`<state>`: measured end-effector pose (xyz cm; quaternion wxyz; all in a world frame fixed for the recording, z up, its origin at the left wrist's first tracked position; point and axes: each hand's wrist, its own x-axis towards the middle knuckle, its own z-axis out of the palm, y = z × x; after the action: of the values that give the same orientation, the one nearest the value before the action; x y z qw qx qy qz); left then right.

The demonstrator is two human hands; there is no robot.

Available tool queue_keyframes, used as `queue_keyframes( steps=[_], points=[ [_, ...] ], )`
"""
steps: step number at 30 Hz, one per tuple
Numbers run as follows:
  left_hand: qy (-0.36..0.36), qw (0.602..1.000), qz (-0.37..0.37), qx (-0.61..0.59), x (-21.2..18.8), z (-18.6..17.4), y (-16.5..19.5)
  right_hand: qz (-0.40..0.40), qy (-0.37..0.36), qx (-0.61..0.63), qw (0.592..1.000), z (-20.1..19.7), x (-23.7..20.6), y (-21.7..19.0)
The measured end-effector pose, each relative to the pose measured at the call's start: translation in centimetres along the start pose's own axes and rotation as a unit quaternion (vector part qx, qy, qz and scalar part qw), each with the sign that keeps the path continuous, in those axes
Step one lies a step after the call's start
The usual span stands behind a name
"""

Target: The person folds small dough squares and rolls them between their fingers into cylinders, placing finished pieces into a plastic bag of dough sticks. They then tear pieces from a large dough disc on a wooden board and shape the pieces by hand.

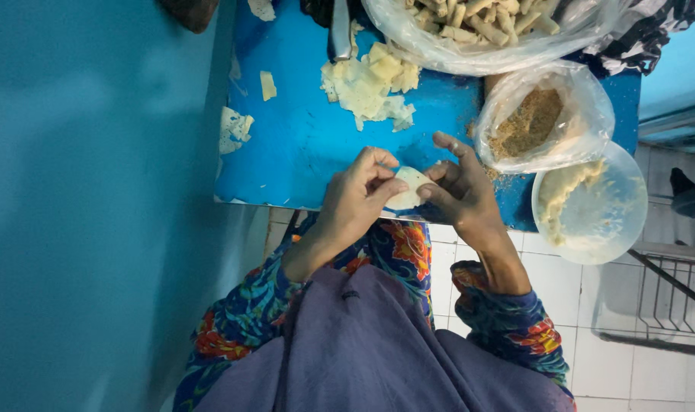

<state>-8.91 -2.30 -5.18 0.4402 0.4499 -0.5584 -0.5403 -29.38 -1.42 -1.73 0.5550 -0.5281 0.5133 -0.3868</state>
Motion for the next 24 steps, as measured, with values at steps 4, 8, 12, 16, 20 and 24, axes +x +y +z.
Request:
queue_keyframes(
  steps=[4, 8, 12, 16, 20, 24],
  points=[
    [0.001, 1.000, -0.021, -0.018, 0.0, -0.1, -0.1, 0.015, 0.003, 0.025, 1.000, -0.2, -0.4, -0.1],
    [-0.010, 1.000, 0.021, -0.018, -0.4, -0.4, -0.3, 0.018, 0.016, 0.001, 1.000, 0.0, -0.5, -0.2],
    [-0.012, 0.999, 0.045, -0.013, -0.6, -0.6, -0.1, 0.025, 0.016, 0.003, 1.000, 0.0, -0.5, 0.0],
    [-0.007, 1.000, 0.003, -0.019, -0.6, -0.6, 0.0, 0.025, 0.016, 0.010, 1.000, 0.0, -0.4, 0.1],
    [0.036, 0.995, 0.053, 0.073, -0.9, -0.8, -0.3, -0.020, 0.028, -0.010, 0.999, 0.7, -0.5, -0.7],
    [-0.033, 0.994, -0.002, -0.104, -1.0, -0.2, -0.9, -0.086, 0.032, -0.187, 0.978, 2.3, -1.7, -2.2]
  ],
)
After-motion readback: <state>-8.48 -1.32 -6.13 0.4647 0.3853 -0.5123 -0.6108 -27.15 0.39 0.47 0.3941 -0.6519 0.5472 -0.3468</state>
